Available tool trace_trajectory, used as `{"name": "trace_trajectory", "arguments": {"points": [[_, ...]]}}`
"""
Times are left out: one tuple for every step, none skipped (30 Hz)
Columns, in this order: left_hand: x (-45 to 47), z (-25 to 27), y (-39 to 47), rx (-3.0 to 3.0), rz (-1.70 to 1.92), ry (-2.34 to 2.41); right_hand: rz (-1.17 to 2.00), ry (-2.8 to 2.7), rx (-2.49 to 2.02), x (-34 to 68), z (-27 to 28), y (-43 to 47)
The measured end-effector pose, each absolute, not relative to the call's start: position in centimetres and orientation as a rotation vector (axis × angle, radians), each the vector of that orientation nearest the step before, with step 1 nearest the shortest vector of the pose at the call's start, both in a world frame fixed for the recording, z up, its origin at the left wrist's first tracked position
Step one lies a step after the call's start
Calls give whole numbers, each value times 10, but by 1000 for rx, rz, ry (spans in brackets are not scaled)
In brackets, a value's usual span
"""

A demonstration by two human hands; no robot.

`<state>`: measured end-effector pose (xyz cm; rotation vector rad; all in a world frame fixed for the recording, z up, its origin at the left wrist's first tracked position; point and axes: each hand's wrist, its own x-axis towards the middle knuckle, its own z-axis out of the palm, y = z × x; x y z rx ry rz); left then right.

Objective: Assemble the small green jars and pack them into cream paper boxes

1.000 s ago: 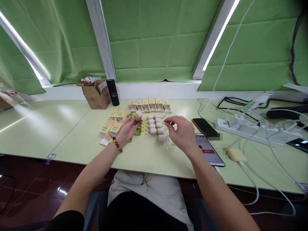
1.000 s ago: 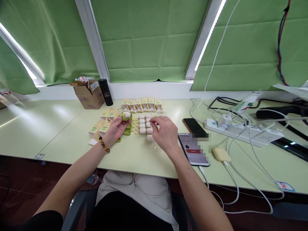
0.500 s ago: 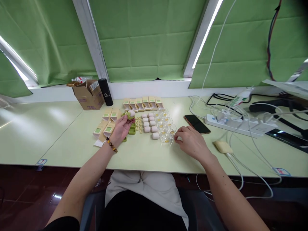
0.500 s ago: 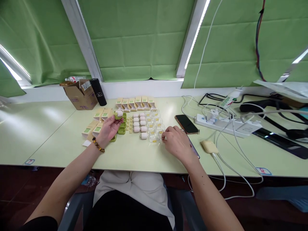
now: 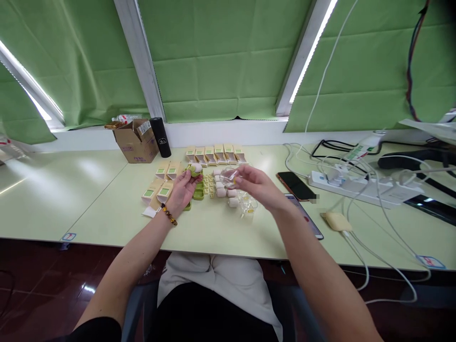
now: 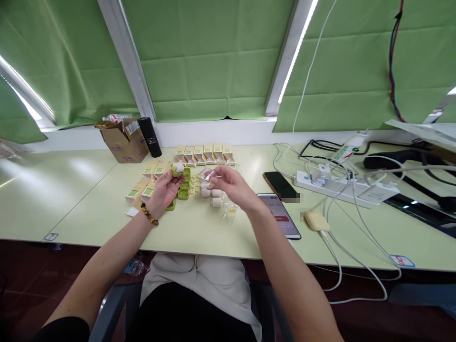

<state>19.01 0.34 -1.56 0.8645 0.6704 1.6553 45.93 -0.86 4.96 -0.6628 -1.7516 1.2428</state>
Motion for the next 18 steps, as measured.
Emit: {"name": "trace_trajectory", "arguments": {"points": [[189, -16, 4, 868, 1669, 674, 1321, -1697, -601, 445, 48, -5], [188, -17, 6, 873, 1682, 675, 1371, -1632, -556, 431, 46, -1], [187, -18, 7, 878, 1698, 672, 1404, -1565, -520, 418, 43, 3], [186, -19, 8, 881, 1716, 667, 1438, -1498, -499, 408, 39, 7], [186, -20, 9, 881, 1736, 663, 1471, -1426, -493, 398, 35, 12], [185, -20, 10, 876, 1755, 660, 1503, -1341, -495, 390, 31, 16], [185, -21, 10, 864, 1771, 658, 1537, -1252, -505, 384, 27, 20], [184, -21, 10, 847, 1786, 656, 1575, -1167, -520, 379, 22, 24], [184, -20, 10, 825, 1800, 652, 1609, -1083, -536, 375, 18, 26], [185, -20, 10, 801, 1810, 647, 1639, -1000, -547, 372, 14, 28], [185, -19, 9, 779, 1818, 640, 1665, -930, -554, 370, 9, 28], [185, -19, 9, 762, 1824, 633, 1681, -879, -564, 368, 6, 28], [185, -18, 8, 750, 1829, 628, 1688, -852, -574, 367, 3, 26], [186, -18, 8, 743, 1833, 625, 1687, -845, -582, 366, 0, 25], [186, -18, 8, 742, 1836, 625, 1676, -854, -588, 365, -2, 23], [185, -18, 9, 744, 1839, 627, 1656, -876, -589, 363, -4, 22], [185, -19, 9, 750, 1843, 629, 1625, -908, -585, 362, -5, 20], [184, -19, 10, 755, 1849, 632, 1581, -949, -579, 361, -7, 19]]}}
